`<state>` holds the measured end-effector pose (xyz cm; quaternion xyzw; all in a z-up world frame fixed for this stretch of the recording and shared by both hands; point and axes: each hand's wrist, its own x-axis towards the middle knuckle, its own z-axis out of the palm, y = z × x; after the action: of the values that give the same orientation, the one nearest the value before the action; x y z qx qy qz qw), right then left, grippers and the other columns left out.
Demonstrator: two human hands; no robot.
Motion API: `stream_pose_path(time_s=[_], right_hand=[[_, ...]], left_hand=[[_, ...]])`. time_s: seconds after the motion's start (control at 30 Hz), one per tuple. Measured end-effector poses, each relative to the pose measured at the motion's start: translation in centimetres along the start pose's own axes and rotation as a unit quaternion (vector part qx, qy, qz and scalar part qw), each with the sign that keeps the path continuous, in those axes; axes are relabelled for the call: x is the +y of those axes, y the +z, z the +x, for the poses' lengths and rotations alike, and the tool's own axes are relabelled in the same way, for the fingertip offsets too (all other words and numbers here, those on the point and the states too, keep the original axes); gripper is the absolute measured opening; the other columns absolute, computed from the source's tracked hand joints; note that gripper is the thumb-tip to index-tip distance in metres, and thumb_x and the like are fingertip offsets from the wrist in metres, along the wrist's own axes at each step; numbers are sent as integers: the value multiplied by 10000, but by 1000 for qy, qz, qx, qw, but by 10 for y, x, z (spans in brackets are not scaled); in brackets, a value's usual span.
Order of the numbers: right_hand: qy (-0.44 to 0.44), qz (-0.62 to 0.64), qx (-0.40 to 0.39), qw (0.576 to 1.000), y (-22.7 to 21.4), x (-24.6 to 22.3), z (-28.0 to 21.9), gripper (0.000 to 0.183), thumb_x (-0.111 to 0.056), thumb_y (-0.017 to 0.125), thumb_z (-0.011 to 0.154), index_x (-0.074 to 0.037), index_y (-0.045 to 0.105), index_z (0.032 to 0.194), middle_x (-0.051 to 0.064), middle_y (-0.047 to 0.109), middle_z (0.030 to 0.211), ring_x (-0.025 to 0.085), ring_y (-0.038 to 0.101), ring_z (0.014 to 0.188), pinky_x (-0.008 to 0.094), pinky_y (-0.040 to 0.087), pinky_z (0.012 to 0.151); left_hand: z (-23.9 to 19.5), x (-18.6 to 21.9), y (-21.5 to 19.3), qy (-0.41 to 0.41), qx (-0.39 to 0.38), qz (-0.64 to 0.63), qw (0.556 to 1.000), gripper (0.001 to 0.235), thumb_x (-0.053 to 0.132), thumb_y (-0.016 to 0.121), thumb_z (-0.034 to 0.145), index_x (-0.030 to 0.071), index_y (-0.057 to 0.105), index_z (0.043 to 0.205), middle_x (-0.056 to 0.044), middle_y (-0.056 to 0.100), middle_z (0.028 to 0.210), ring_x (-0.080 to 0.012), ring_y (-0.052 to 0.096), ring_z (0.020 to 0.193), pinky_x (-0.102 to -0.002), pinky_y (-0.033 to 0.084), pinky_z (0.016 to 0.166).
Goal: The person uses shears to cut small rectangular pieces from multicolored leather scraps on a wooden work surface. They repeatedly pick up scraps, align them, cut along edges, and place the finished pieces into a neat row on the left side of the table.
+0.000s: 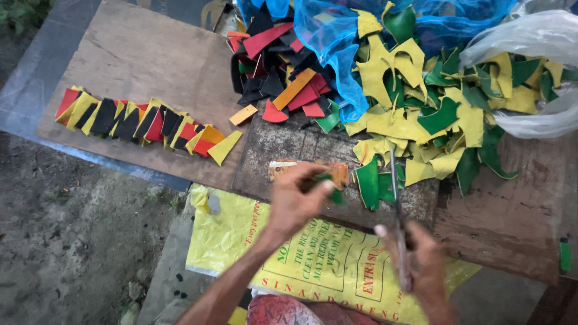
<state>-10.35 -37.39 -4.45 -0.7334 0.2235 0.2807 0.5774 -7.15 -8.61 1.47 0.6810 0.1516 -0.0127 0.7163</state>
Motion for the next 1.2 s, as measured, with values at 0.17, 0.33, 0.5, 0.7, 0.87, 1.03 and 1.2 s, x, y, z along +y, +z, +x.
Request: stream_pose_path(time_s=[0.17,0.33,0.5,0.7,0.87,1.03,1.2], right_hand=[[-114,-517,181,829,-32,-57,10,387,-372,751,899,-59,570,1037,84,677,662,202,639,530,339,487,517],[-111,-292,98,945,-37,-69,19,330,-217,721,854,8,546,1020,137,706,693,258,656,539,446,509,443],[-109,-405,139,897,-34,-74,22,454,-250,850,808,43,569,1012,133,681,661,246,680,561,380,514,523],[-144,-444,139,873,-31,-84,17,565,-261,881,778,59,550,1106,168,664,854,264,703,720,370,571,602],[-359,-356,174,845,-9,-88,3,200,-159,713,932,-32,689,1085,139,676,1110,237,699,960,367,593,827],[-558,-336,117,750,87,-78,11,180,-122,763,874,-67,766,1046,70,684,1174,280,635,1098,396,527,976],[-603,-360,62,709,128,-81,17,311,-40,729,851,-16,730,1161,125,679,1256,318,597,1212,437,468,1026]], left_hand=[[37,1,-57,55,81,88,991,166,82,786,868,-24,732,983,-74,748,840,-102,678,734,-249,576,650],[60,7,-83,-48,41,119,991,173,122,764,851,16,752,987,-66,757,749,-116,695,627,-273,540,532],[74,4,-81,-46,-13,244,969,200,189,765,849,55,797,994,-63,786,798,-144,716,662,-305,572,600],[79,-3,-73,30,1,271,962,238,175,797,780,25,796,965,-99,788,826,-142,755,741,-297,591,714],[78,2,-72,-52,-21,225,973,209,182,769,804,44,792,958,-78,791,802,-144,744,698,-310,594,666],[79,7,-72,-68,-36,207,975,202,172,776,784,51,796,944,-72,797,804,-128,749,714,-300,603,687],[75,9,-68,-3,-40,270,962,223,192,786,775,36,802,933,-101,789,814,-163,758,724,-305,597,706]])
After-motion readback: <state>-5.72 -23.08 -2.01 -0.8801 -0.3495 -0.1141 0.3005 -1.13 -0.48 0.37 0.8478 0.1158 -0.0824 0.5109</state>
